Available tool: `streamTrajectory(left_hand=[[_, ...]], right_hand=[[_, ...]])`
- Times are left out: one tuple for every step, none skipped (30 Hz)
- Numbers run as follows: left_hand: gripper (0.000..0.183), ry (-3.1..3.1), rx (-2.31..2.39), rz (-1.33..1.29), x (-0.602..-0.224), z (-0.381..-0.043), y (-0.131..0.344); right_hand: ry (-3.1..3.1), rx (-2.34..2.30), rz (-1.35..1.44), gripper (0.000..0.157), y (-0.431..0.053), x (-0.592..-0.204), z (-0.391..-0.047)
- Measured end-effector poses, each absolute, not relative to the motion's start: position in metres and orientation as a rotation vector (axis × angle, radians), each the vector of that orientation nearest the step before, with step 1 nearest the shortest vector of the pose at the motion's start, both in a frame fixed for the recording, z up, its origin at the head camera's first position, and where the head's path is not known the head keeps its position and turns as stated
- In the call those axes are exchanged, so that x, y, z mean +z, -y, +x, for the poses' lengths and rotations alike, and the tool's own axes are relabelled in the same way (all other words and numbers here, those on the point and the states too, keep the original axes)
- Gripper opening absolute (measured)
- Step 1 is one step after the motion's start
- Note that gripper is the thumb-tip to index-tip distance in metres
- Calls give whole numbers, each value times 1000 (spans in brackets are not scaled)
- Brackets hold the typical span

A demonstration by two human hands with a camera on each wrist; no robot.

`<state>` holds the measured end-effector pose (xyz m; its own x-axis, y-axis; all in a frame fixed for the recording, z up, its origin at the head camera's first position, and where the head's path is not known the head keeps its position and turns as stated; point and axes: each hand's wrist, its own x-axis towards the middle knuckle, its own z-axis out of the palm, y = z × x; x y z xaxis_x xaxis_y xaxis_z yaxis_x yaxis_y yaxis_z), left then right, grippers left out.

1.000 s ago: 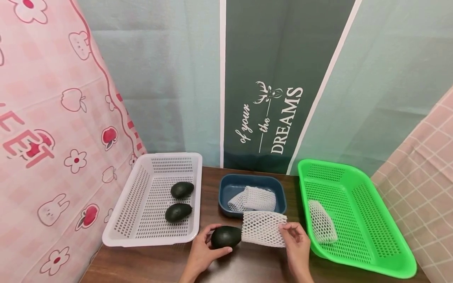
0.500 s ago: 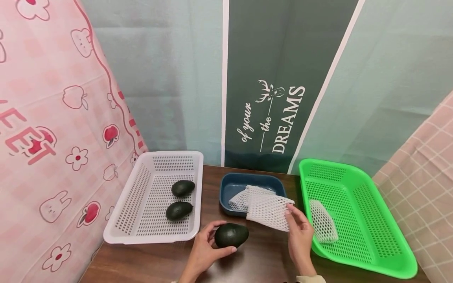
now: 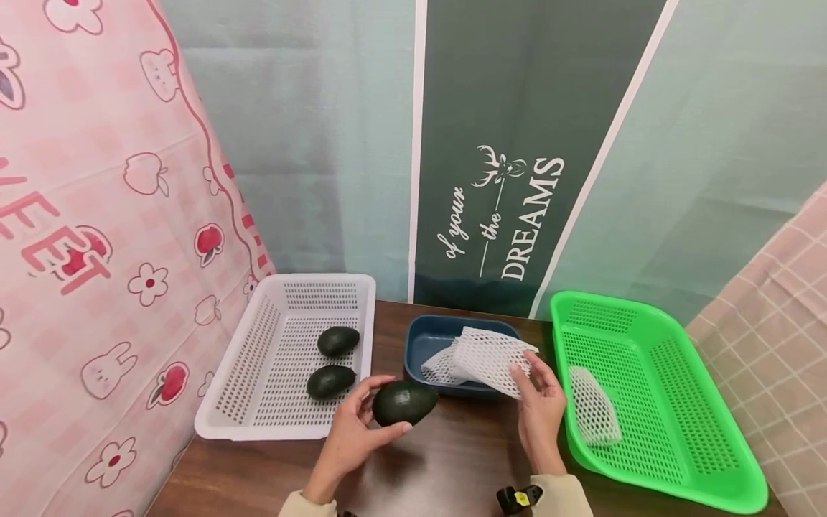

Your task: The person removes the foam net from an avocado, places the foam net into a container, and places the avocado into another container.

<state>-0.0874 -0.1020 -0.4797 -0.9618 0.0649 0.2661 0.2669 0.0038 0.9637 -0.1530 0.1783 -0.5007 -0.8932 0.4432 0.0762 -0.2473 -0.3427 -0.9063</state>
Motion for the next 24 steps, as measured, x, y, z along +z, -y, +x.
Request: streamTrajectory(left_hand=[[61, 2110, -2080, -345, -478, -89, 106], [61, 2103, -2068, -335, -477, -90, 111], [62, 2092, -2059, -325, -476, -91, 115], [62, 2088, -2046, -312, -475, -92, 120], [63, 2084, -2039, -294, -473, -93, 125], [63, 2089, -2025, -268, -472, -94, 130], [63, 2092, -2018, -244, -471, -95, 136], [63, 2097, -2010, -216, -469, -95, 141], [63, 2105, -2002, -191, -467, -96, 146], [62, 2113, -1995, -170, -465, -96, 151], [62, 2122, -1986, -144, -463, -96, 156], [62, 2133, -1972, -122, -461, -97, 161], [61, 2141, -1954, -112, -458, -97, 166], [62, 2148, -1937, -102, -455, -98, 170], [62, 2151, -1927, -98, -453, -99, 174], [62, 2156, -1904, -95, -451, -100, 177], [62, 2165, -1876, -91, -448, -101, 180], [63, 2174, -1850, -92, -445, -102, 183], [63, 2183, -1823, -97, -443, -103, 185], [63, 2190, -1801, -101, -440, -104, 187], [63, 2194, -1784, -111, -438, -105, 189], [63, 2200, -1764, -118, -435, -106, 190], [62, 2198, -1764, -125, -432, -108, 191], [62, 2198, -1766, -133, -430, -109, 192]], right_hand=[[1488, 2267, -253, 44, -178, -500, -154], [1500, 2270, -257, 45, -178, -500, -156], [1513, 2269, -260, 46, -179, -499, -157], [1523, 2269, -259, 47, -179, -499, -159], [1538, 2263, -263, 48, -179, -499, -161], [1542, 2264, -262, 48, -180, -499, -162], [1544, 2263, -261, 48, -180, -500, -164], [1546, 2264, -259, 49, -181, -500, -166], [1548, 2265, -256, 49, -181, -500, -168], [1547, 2269, -250, 49, -181, -500, -169], [1545, 2271, -245, 49, -181, -501, -171], [1544, 2273, -239, 50, -181, -501, -172], [1552, 2271, -237, 50, -181, -502, -173], [1561, 2270, -235, 50, -181, -502, -174], [1575, 2268, -233, 50, -181, -503, -175], [1593, 2262, -236, 51, -180, -504, -176], [1615, 2256, -242, 51, -180, -505, -177], [1640, 2249, -248, 51, -180, -506, -178], [1670, 2239, -258, 52, -180, -506, -179], [1697, 2230, -268, 52, -181, -506, -180], [1725, 2220, -277, 53, -181, -507, -181], [1743, 2215, -285, 53, -181, -506, -182], [1756, 2212, -287, 53, -181, -506, -184], [1765, 2210, -288, 54, -181, -506, -185]])
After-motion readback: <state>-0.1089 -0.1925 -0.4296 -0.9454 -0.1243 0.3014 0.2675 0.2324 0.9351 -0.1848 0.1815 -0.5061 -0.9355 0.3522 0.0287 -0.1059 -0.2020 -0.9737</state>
